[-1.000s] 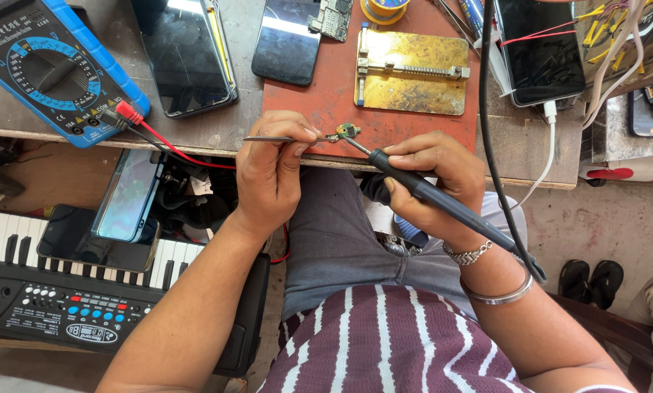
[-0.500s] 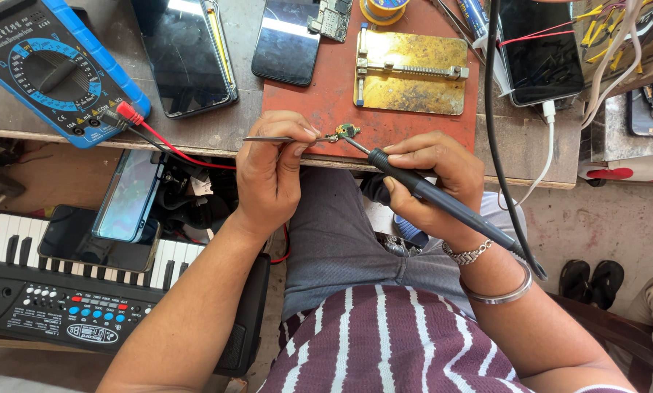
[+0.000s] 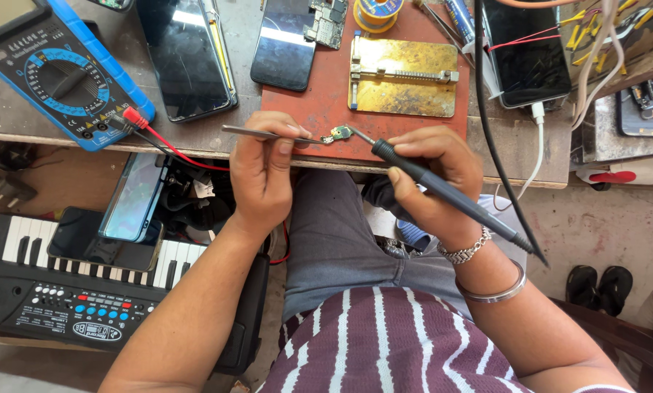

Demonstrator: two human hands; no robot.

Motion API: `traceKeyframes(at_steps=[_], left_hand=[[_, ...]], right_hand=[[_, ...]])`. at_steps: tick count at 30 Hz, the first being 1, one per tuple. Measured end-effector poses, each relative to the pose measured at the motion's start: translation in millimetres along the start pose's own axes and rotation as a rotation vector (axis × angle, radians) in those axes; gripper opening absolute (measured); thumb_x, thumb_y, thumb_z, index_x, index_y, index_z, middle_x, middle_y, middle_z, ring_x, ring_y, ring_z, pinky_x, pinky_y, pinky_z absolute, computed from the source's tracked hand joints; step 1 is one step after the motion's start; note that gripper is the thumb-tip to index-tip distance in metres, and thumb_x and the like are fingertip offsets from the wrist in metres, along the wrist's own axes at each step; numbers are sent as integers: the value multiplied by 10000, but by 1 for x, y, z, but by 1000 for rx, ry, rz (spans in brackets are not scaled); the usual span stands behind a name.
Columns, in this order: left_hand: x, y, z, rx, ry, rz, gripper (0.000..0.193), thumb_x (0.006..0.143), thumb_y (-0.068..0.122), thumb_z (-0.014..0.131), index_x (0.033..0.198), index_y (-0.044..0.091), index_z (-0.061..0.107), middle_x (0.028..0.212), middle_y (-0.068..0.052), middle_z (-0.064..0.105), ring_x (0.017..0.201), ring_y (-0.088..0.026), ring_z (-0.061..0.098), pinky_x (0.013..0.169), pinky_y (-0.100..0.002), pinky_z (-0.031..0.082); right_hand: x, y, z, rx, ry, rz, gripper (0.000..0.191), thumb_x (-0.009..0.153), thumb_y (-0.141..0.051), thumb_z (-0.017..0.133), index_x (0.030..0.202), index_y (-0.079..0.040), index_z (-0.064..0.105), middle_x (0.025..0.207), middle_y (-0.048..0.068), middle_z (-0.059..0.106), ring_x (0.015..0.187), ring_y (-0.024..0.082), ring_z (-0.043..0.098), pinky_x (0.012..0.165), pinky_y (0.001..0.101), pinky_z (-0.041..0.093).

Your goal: The person sits at a repair workbench and solders a small phone circuit board, using a soldering iron in one hand and tweezers in the other. They pause to rummage through a plastic spare-parts box, take out a small packet, then return to soldering and probing the board with the tweezers.

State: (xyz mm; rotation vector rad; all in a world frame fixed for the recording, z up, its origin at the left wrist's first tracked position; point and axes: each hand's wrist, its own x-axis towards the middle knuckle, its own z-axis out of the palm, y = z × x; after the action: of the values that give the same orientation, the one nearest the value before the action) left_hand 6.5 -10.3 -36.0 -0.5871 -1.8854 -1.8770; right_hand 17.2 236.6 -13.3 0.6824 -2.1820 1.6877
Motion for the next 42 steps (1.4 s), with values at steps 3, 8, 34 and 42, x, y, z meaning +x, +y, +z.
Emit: traceKeyframes(at_steps=[3,8,34,42], left_hand=[[-1,3,1,-108,59,-90,99,1172,102,468,1201,33,534,1054,-65,572,953,-113,601,875,-245,509],[18,12,0,-85,-1,-226,233,1168,227,448,1032,52,523,854,-17,531,746,-60,490,680,-248,419],[78,44,16,765,-410,-250,299,921,119,762,845,-15,505,791,-166,592,727,-377,593,661,-458,455],[86,44,-2,518,-655,-47,144,841,-60,649,906,34,561,969,-74,647,922,-295,575,749,-376,503]], right_hand=[[-2,7,-1,198,56,72,246,960,58,680,1180,-8,592,1205,120,641,1103,170,679,1003,290,568],[-2,13,-8,321,125,90,231,992,-11,657,1195,-16,548,1230,106,625,1106,157,646,1041,289,523],[2,24,-11,588,284,83,272,1014,-39,658,1252,-16,528,1232,114,586,1081,163,612,1058,314,503],[3,22,-12,536,258,97,265,1005,-28,644,1242,-16,526,1258,114,583,1100,162,610,1064,314,504]])
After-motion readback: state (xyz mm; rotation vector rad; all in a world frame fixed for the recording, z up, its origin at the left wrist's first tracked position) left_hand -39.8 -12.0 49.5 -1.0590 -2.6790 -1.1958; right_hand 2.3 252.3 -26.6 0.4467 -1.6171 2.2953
